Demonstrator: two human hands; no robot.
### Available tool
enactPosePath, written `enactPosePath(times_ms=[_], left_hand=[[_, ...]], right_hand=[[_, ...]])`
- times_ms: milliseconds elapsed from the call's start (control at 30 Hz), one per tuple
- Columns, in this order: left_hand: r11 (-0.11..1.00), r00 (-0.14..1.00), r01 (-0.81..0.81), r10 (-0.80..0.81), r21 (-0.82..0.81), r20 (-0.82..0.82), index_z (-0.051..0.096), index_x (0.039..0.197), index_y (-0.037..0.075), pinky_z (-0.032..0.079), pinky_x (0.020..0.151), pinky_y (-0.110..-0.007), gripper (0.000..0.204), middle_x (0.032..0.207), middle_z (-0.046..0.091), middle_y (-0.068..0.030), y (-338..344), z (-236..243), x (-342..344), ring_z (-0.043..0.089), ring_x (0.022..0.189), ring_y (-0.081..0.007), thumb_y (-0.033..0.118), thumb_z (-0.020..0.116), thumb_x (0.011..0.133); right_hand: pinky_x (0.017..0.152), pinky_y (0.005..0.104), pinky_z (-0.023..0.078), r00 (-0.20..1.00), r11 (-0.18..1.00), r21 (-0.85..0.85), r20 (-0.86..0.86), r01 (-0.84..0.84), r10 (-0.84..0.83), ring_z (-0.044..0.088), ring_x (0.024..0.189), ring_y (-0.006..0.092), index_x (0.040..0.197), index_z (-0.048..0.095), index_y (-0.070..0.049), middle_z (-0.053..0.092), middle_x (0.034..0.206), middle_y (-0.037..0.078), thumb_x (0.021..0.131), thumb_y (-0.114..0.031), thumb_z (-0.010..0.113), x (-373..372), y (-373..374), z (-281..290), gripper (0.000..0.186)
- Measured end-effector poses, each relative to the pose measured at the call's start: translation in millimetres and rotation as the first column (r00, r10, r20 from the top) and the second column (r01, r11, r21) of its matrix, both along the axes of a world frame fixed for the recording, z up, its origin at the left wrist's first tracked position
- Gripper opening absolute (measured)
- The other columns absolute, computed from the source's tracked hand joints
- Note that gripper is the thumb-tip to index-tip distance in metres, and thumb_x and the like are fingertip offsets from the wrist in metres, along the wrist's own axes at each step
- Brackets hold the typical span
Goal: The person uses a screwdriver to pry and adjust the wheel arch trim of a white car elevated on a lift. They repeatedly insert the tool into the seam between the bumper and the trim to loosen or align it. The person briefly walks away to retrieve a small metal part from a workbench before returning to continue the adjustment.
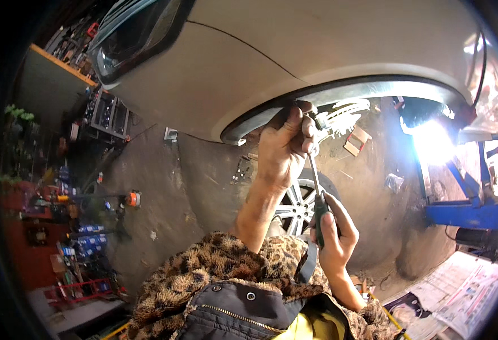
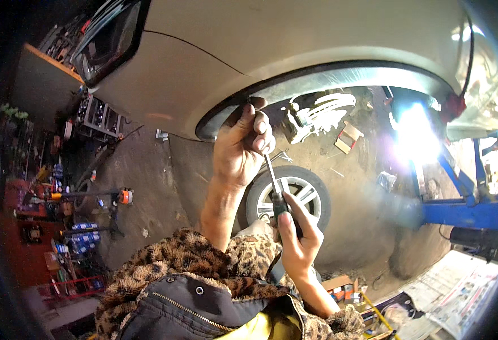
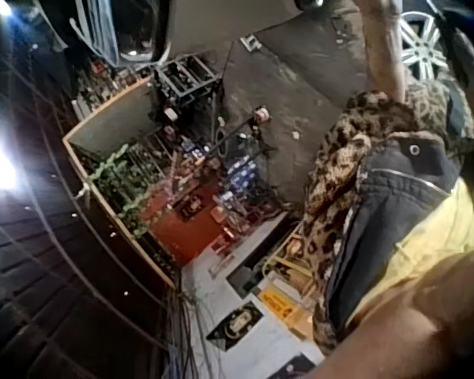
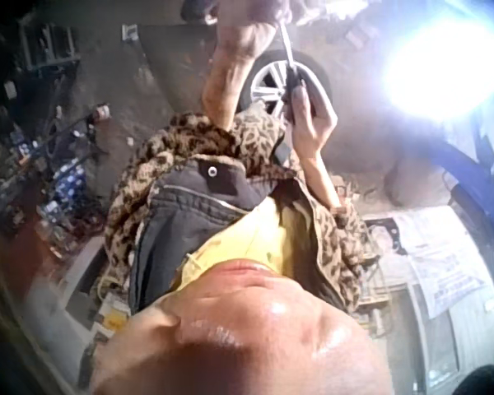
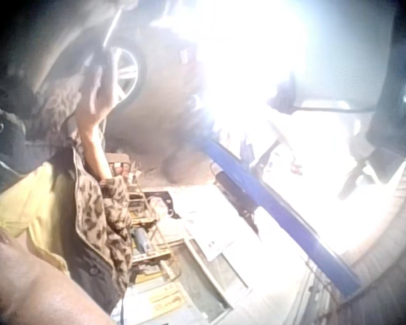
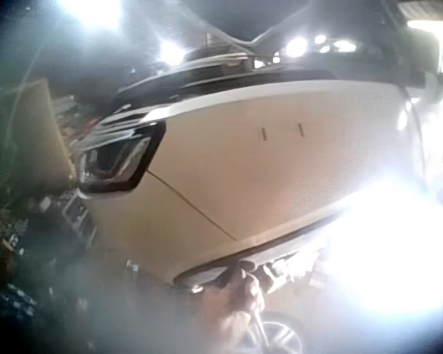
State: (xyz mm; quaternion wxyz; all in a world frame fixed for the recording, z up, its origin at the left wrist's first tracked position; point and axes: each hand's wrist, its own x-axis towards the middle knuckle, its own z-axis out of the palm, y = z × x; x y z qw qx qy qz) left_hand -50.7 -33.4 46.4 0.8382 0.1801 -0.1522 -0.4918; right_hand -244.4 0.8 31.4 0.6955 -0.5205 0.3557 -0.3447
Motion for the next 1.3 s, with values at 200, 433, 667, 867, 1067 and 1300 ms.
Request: enactPosePath(times_ms=[200, 433, 667, 867, 1067, 1300], left_hand=[[0.998, 0.999, -0.011, 0.008, -0.065, -0.046, 0.055, 0.113, -0.001, 0.04, 0.055, -0.026, 0.028, 0.078, 0.058, -0.0051, -2.9, 1.6, -1.3, 0.051, 0.057, -0.0117, 0.023, 0.046, 0.101], [0.91, 0.854, -0.066, -0.16, 0.408, 0.495, 0.058, 0.106, 0.001, 0.052, 0.07, -0.028, 0.032, 0.085, 0.063, -0.0069, 27.9, 6.1, -31.7, 0.06, 0.076, -0.0139, 0.028, 0.065, 0.091], [0.82, 0.673, 0.066, -0.457, 0.568, 0.581, 0.056, 0.095, 0.001, 0.043, 0.064, -0.026, 0.036, 0.078, 0.055, -0.0018, 50.6, 1.6, -46.6, 0.049, 0.072, -0.0095, 0.034, 0.071, 0.087], [0.852, 0.663, 0.299, -0.509, 0.43, 0.548, 0.055, 0.102, 0.003, 0.042, 0.068, -0.023, 0.031, 0.085, 0.055, -0.0019, 52.4, -8.2, -32.8, 0.049, 0.08, -0.0085, 0.029, 0.067, 0.091], [0.81, 0.415, 0.241, -0.584, 0.535, 0.698, 0.059, 0.099, 0.003, 0.043, 0.065, -0.026, 0.056, 0.08, 0.057, -0.0034, 53.1, -3.7, -40.9, 0.052, 0.076, -0.0106, 0.052, 0.075, 0.078], [0.874, 0.594, 0.33, -0.486, 0.356, 0.642, 0.053, 0.106, 0.003, 0.042, 0.071, -0.027, 0.057, 0.089, 0.052, -0.0032, 55.1, -30.5, -43.8, 0.048, 0.082, -0.0128, 0.053, 0.07, 0.082]], right_hand=[[0.041, 0.0227, 0.03, 0.85, 0.616, 0.652, 0.525, -0.442, 0.054, 0.037, 0.044, 0.0076, 0.138, 0.039, -0.002, 0.043, 0.066, 0.003, 0.097, -0.044, 0.048, -23.4, -0.2, 3.1, 0.059], [0.058, 0.0392, 0.049, 0.854, 0.247, -0.965, -0.205, -0.094, -0.477, 0.058, 0.066, 0.0317, 0.109, 0.066, 0.004, 0.06, 0.086, 0.018, 0.071, 0.005, 0.072, -16.7, -12.1, 2.2, 0.038], [0.045, 0.0244, 0.036, 0.982, 0.963, 0.244, 0.116, 0.116, -0.148, 0.046, 0.05, 0.0132, 0.129, 0.044, 0.001, 0.055, 0.08, 0.01, 0.092, -0.042, 0.06, -15.5, 18.9, 8.7, 0.059], [0.049, 0.0268, 0.038, 0.978, 0.977, -0.045, 0.02, 0.208, -0.208, 0.047, 0.056, 0.0136, 0.122, 0.049, 0.003, 0.055, 0.079, 0.012, 0.093, -0.033, 0.059, -13.9, 30.9, -5.7, 0.048], [0.067, 0.0342, 0.048, 0.816, 0.334, -0.928, -0.061, 0.165, -0.574, 0.056, 0.086, 0.0287, 0.104, 0.063, 0.003, 0.053, 0.106, 0.019, 0.072, 0.0, 0.074, -8.0, 25.8, -29.3, 0.034], [0.037, 0.0228, 0.03, 0.916, 0.902, 0.189, 0.032, 0.388, -0.401, 0.042, 0.04, 0.0112, 0.123, 0.043, 0.002, 0.049, 0.059, 0.007, 0.092, -0.068, 0.037, 2.7, 45.9, -1.8, 0.077]])
